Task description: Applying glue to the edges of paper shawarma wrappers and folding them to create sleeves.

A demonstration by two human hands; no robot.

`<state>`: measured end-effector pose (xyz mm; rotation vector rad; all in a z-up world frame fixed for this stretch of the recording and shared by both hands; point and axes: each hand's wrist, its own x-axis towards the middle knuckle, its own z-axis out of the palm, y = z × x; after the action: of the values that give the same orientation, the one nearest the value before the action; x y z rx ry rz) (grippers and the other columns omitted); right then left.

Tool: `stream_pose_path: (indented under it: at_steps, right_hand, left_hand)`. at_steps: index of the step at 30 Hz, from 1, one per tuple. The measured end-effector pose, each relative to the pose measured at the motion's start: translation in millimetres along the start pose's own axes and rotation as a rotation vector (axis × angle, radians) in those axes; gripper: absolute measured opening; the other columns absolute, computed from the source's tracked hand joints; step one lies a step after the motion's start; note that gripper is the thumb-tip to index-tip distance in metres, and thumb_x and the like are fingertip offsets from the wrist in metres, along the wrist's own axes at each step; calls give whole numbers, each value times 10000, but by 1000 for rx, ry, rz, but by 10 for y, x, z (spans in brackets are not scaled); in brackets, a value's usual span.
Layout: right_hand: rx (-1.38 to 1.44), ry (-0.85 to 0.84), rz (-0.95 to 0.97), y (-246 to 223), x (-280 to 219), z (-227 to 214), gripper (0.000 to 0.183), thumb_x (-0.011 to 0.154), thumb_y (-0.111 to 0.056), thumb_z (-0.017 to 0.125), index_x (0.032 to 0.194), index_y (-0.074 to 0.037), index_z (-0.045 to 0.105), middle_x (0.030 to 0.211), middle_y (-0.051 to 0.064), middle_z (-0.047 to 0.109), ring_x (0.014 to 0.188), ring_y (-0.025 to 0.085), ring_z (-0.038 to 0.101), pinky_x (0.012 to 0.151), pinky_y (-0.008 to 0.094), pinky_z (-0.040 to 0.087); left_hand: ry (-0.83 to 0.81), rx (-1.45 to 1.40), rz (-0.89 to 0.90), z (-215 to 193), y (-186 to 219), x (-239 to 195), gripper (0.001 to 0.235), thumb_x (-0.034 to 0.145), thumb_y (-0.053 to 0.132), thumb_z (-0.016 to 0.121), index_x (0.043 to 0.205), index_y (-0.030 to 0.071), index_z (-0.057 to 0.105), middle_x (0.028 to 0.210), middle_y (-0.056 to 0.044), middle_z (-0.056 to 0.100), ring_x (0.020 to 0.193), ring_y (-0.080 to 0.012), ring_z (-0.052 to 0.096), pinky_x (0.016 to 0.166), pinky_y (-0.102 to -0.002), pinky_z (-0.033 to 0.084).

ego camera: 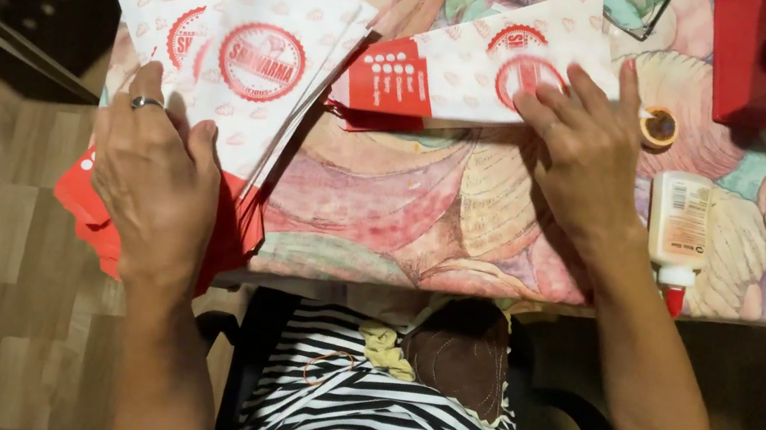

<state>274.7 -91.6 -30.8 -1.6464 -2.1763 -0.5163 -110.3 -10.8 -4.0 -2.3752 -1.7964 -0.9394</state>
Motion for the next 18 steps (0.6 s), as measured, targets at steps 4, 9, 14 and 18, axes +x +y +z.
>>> stream_pose_path:
  at_steps: [4, 9, 14, 18]
  right_hand:
    - [3, 59, 28, -374, -312, -332, 393, 873, -54, 787, 1265, -74, 758, 1244, 192, 779, 1173, 406, 699, 1163, 637, 391]
    - [201, -41, 76, -481, -636, -543, 398, 898, -219, 852, 1247, -61, 745, 1365, 167, 696, 1221, 340, 642, 1108, 506, 455]
    - [-313, -67, 535, 358, -1303, -732, 456, 1042, -208, 850, 1407, 58, 786, 1213, 307, 657, 1074, 476, 551, 954, 536, 449]
    - [60, -276, 846, 451, -1199, -825, 788, 1014, -396, 760, 1525, 174, 572, 1051, 271, 698, 856, 387, 651, 877, 479, 453]
  left_hand:
    - [129, 87, 162, -50, 289, -54, 429, 933, -32, 747, 1333, -109, 613, 1140, -263, 563, 979, -421, 529, 745, -530, 482]
    - [-123, -480, 473, 172, 713, -171, 289, 981, 39, 679, 1215, -79, 558, 1222, -255, 592, 1074, -425, 589, 890, -485, 506]
    - [-235, -477, 762, 435, 1009, -343, 381, 802, 198, 876, 1015, -23, 649, 1181, -177, 657, 1070, -353, 621, 930, -446, 513]
    - [-309, -413, 763, 557, 965, -388, 359, 890, 287, 804, 1022, -23, 681, 1241, -169, 661, 1109, -353, 599, 898, -461, 513]
